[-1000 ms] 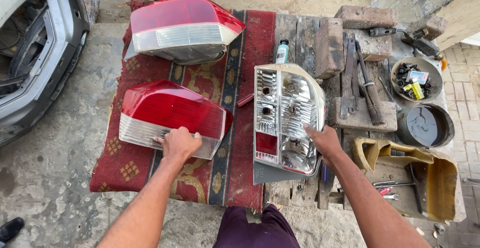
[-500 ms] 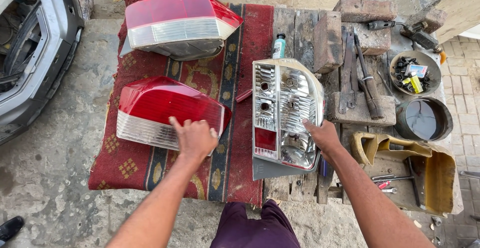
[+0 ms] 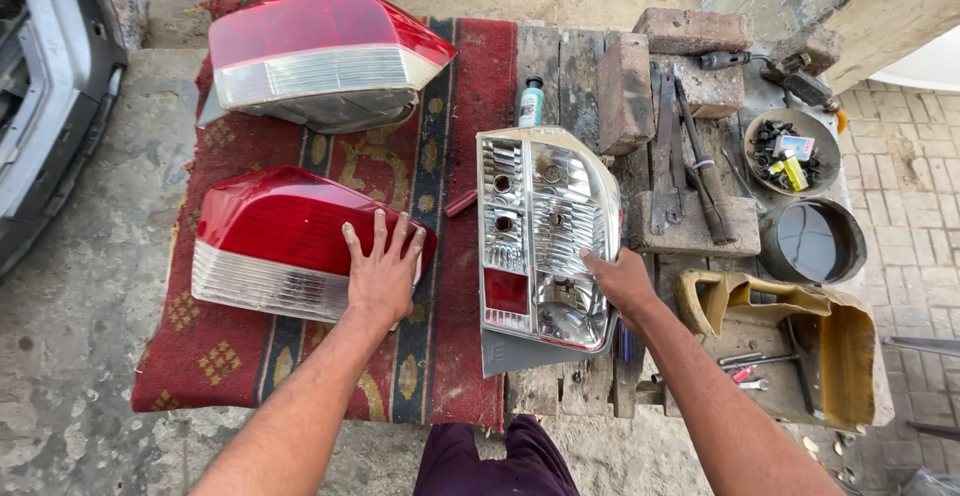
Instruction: The person cleans a car taillight assembly by hand using a cloth, wiping the internal and external surfaces.
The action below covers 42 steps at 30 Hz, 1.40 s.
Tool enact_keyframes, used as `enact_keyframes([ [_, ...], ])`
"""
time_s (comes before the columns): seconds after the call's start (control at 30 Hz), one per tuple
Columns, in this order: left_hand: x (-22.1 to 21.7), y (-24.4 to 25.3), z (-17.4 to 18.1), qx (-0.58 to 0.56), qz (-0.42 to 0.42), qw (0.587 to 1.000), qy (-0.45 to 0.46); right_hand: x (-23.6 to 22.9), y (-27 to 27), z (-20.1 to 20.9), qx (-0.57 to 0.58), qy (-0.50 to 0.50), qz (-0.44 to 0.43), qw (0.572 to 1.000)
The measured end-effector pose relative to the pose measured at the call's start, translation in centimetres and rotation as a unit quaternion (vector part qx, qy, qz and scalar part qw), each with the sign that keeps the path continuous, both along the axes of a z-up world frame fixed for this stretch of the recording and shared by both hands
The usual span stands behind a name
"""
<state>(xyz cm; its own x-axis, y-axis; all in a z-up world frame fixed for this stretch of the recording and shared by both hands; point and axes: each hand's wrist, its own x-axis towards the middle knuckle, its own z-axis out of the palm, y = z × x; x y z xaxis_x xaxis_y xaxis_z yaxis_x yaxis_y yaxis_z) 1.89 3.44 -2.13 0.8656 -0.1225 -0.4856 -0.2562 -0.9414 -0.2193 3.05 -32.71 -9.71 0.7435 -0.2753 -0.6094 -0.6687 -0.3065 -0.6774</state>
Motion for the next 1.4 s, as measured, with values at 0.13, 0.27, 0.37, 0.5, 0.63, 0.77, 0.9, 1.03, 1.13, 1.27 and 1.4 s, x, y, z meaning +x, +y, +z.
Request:
enact_keyframes([
  [0.13,1.1,1.2,-1.4,-0.015,0.008,1.000,-0.006,0.5,1.2,2.8,0.004,0.011,0.017,1.000],
  [0.27,2.7,0.5,-1.8,-0.255,0.202,0.943,-0.063,1.1,-0.1,0.7,-0.007,-0.001,0.068,0.998],
  [0.37,4.5,-0.8,0.8,-0.444,0.323,0.824,-0.136,3.5,0.5,7.0,-0.052,-0.032,0.147,0.987],
  [0.5,5.3,-1.1,6.9,-0.573,0.352,0.703,-0.233,5.2,1.7,14.9,-0.198,-0.057,0.302,0.931],
  [0.63,6.0,-0.6,9.8,-0.637,0.391,0.657,-0.101,5.9,1.0,14.9,-0.220,-0.162,0.385,0.882],
  [0.77,5.2,-1.3,11.3,-0.688,0.534,0.490,-0.037,4.9,1.7,13.6,-0.127,-0.214,0.379,0.892],
  [0.9,4.7,-2.2,12.7,-0.698,0.594,0.398,-0.023,4.9,1.8,10.1,-0.097,-0.288,0.362,0.881],
  [1.03,7.0,-0.9,9.8,-0.694,0.556,0.455,-0.055,5.0,2.6,11.6,-0.101,-0.305,0.349,0.880],
  [1.13,6.3,-2.3,13.7,-0.645,0.603,0.461,-0.085,5.0,2.3,13.3,-0.134,-0.274,0.314,0.899],
  [1.27,6.6,-2.5,15.9,-0.627,0.604,0.472,-0.138,4.6,1.4,16.8,-0.025,-0.129,0.254,0.958],
  [1.4,6.7,-2.2,18.9,-0.651,0.558,0.485,-0.170,3.4,-2.7,16.3,0.046,-0.045,0.146,0.987],
])
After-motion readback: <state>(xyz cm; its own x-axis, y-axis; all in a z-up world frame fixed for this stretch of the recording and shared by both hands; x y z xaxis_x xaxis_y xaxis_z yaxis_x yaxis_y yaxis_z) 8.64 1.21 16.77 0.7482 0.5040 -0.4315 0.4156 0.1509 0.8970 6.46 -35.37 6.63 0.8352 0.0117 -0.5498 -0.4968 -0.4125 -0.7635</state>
